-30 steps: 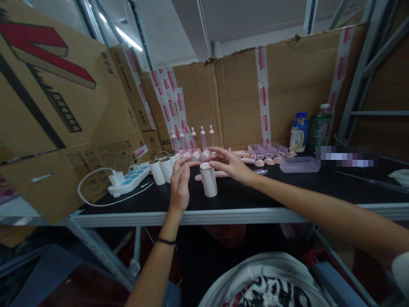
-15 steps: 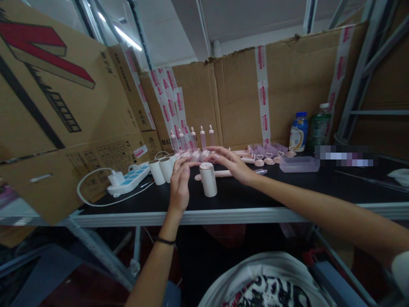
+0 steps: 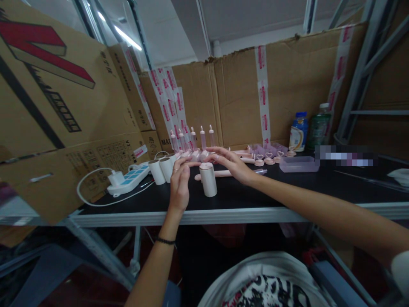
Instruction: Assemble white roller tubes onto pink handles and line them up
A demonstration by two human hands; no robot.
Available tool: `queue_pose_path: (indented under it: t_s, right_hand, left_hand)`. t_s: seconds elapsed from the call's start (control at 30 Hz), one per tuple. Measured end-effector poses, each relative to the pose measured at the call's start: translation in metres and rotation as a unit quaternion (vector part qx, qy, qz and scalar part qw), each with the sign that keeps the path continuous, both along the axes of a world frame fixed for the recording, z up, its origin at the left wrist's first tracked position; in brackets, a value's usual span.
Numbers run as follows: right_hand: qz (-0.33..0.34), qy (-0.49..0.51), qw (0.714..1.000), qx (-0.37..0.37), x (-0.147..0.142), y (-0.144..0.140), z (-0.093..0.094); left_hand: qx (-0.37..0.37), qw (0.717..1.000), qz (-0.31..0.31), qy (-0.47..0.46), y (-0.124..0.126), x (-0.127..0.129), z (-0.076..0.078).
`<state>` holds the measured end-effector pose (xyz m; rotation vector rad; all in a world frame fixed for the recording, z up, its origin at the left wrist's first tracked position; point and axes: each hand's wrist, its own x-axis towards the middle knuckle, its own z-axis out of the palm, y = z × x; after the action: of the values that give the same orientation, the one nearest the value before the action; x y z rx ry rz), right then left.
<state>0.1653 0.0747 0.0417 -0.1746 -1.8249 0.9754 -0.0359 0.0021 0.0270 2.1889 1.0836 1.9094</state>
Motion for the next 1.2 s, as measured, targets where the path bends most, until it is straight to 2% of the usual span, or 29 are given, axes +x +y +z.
queue_pose_path:
  t_s: [0.73,0.97,1.2]
  right_hand:
    - [-0.002,-0.007,1.0,-0.005,0.001,-0.003,0.001]
    - [0.026,-0.004,0.999,-0.028,-0.002,0.002,-0.005]
    - [0.02,-0.006,1.0,-0.01,-0.004,0.008,-0.009]
  left_hand:
    - [-0.004,1.0,0.0,-0.001,0.0,0.0,0.0]
    - [-0.013,1.0,0.0,-0.009,0.0,0.0,0.0]
    - [-0.013,1.0,0.001,0.0,-0.001,0.0,0.001]
